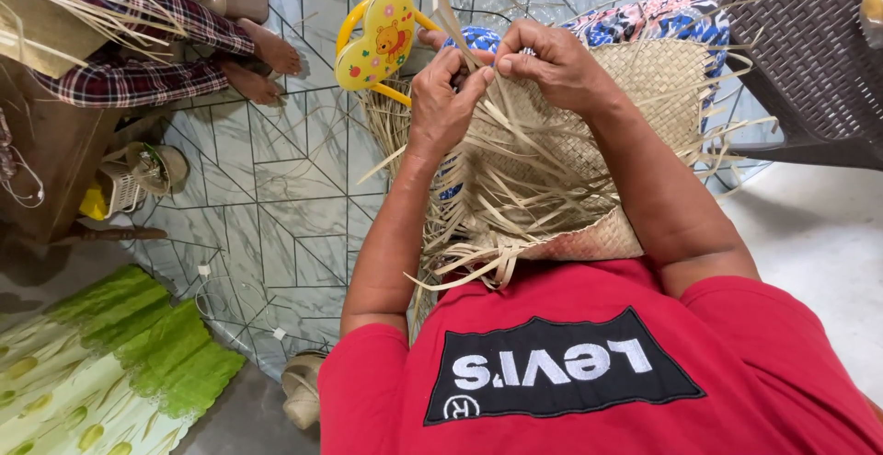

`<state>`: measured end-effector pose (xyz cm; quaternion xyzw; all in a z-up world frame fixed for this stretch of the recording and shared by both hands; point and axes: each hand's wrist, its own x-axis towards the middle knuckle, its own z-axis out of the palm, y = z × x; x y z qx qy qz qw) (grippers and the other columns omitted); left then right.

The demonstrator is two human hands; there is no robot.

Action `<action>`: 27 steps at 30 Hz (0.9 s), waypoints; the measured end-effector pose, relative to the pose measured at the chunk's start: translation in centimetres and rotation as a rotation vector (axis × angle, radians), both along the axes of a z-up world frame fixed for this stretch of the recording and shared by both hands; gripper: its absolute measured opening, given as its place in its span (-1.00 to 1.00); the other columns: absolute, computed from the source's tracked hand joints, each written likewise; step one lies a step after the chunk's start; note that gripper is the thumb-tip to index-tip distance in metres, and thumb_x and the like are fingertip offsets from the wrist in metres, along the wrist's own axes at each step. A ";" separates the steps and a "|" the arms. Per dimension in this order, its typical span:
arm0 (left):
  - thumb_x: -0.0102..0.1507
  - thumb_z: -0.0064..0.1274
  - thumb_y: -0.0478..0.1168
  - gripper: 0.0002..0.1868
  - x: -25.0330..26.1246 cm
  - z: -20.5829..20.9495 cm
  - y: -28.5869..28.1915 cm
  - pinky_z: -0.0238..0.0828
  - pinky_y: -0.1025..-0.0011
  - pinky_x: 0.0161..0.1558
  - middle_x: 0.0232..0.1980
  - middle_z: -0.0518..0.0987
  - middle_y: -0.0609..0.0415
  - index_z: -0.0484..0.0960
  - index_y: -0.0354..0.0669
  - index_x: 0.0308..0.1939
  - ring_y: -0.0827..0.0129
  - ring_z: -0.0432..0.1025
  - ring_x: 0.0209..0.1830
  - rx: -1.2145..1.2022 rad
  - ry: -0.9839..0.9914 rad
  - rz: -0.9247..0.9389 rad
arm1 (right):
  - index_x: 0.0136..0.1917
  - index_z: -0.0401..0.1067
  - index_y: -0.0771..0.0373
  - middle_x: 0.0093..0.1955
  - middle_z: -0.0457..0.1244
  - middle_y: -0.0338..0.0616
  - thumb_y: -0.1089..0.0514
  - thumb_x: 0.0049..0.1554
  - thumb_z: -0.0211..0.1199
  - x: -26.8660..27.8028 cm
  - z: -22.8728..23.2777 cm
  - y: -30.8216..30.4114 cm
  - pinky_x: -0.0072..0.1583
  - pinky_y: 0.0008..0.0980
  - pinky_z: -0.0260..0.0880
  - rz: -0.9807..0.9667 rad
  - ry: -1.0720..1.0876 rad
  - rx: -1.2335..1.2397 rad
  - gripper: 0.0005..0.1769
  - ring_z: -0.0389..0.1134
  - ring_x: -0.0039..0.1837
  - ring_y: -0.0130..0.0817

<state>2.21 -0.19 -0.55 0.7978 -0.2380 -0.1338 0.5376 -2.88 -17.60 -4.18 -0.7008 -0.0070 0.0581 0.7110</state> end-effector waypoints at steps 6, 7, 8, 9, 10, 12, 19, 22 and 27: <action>0.10 0.07 -0.22 -0.89 0.3 -0.5 -0.2 0.13 0.60 -0.55 -0.61 0.33 0.27 0.62 -0.17 -0.36 0.58 0.15 -0.62 0.107 0.079 0.106 | -0.25 0.30 0.28 -0.23 0.02 -0.15 0.31 0.18 0.20 -0.8 0.8 1.1 0.01 -0.35 0.04 -0.403 -0.454 -0.627 -0.83 0.00 -0.10 -0.28; 0.09 0.06 -0.20 -0.87 0.4 -0.6 -0.3 0.13 0.59 -0.58 -0.62 0.36 0.26 0.63 -0.17 -0.37 0.58 0.16 -0.63 0.135 0.086 0.109 | -0.29 0.33 0.20 -0.28 0.06 -0.22 0.08 0.23 0.15 -1.2 0.6 1.0 0.03 -0.31 0.03 -0.293 -0.364 -0.767 -0.73 0.01 -0.13 -0.32; 0.09 0.04 -0.19 -0.85 0.5 -0.6 -0.4 0.14 0.59 -0.60 -0.62 0.39 0.25 0.63 -0.17 -0.38 0.58 0.17 -0.64 0.162 0.092 0.112 | -0.34 0.36 0.11 -0.33 0.09 -0.28 -0.14 0.27 0.09 -1.6 0.3 0.9 0.05 -0.28 0.02 -0.180 -0.272 -0.903 -0.57 0.02 -0.16 -0.35; 0.09 0.04 -0.19 -0.85 0.5 -0.6 -0.4 0.14 0.59 -0.60 -0.62 0.39 0.25 0.63 -0.17 -0.38 0.58 0.17 -0.64 0.161 0.092 0.108 | -0.34 0.36 0.11 -0.33 0.09 -0.28 -0.14 0.27 0.09 -1.7 0.2 1.0 0.05 -0.28 0.02 -0.183 -0.270 -0.904 -0.57 0.02 -0.16 -0.35; 0.09 0.03 -0.19 -0.84 0.5 -0.6 -0.5 0.14 0.59 -0.60 -0.63 0.38 0.25 0.64 -0.17 -0.38 0.59 0.16 -0.65 0.176 0.090 0.105 | -0.33 0.35 0.11 -0.29 0.11 -0.27 -0.06 0.21 0.16 -1.7 0.1 1.1 0.05 -0.30 -0.01 -0.154 -0.281 -0.898 -0.67 0.02 -0.12 -0.34; 0.09 0.02 -0.18 -0.83 0.5 -0.6 -0.6 0.14 0.59 -0.60 -0.64 0.37 0.25 0.66 -0.17 -0.38 0.59 0.16 -0.65 0.189 0.087 0.104 | -0.31 0.34 0.10 -0.25 0.13 -0.27 0.02 0.15 0.22 -1.7 0.0 1.0 0.05 -0.32 -0.04 -0.124 -0.294 -0.891 -0.75 0.02 -0.09 -0.33; 0.07 0.07 -0.20 -0.87 0.6 -0.2 -0.5 0.16 0.58 -0.58 -0.62 0.41 0.26 0.63 -0.15 -0.37 0.57 0.18 -0.66 0.218 0.123 0.075 | -0.32 0.32 0.23 -0.31 0.03 -0.26 0.19 0.16 0.24 -1.1 0.9 0.7 0.00 -0.38 0.01 -0.150 -0.255 -0.538 -0.76 -0.03 -0.15 -0.37; 0.08 0.02 -0.21 -0.87 0.4 0.8 -0.8 0.17 0.57 -0.58 -0.61 0.41 0.24 0.59 -0.18 -0.38 0.56 0.19 -0.65 0.204 0.171 0.085 | -0.34 0.31 0.23 -0.31 0.04 -0.26 0.19 0.16 0.22 -0.5 0.5 0.7 -0.06 -0.42 0.03 -0.141 -0.259 -0.497 -0.75 -0.03 -0.15 -0.38; 0.11 -0.04 -0.27 -0.94 0.0 0.7 -0.8 0.13 0.56 -0.55 -0.56 0.35 0.24 0.49 -0.15 -0.35 0.56 0.15 -0.62 0.141 0.165 0.027 | -0.30 0.39 0.29 -0.31 0.09 -0.25 0.21 0.14 0.25 0.9 1.1 -0.1 -0.09 -0.46 0.04 -0.135 -0.175 -0.345 -0.80 0.03 -0.14 -0.39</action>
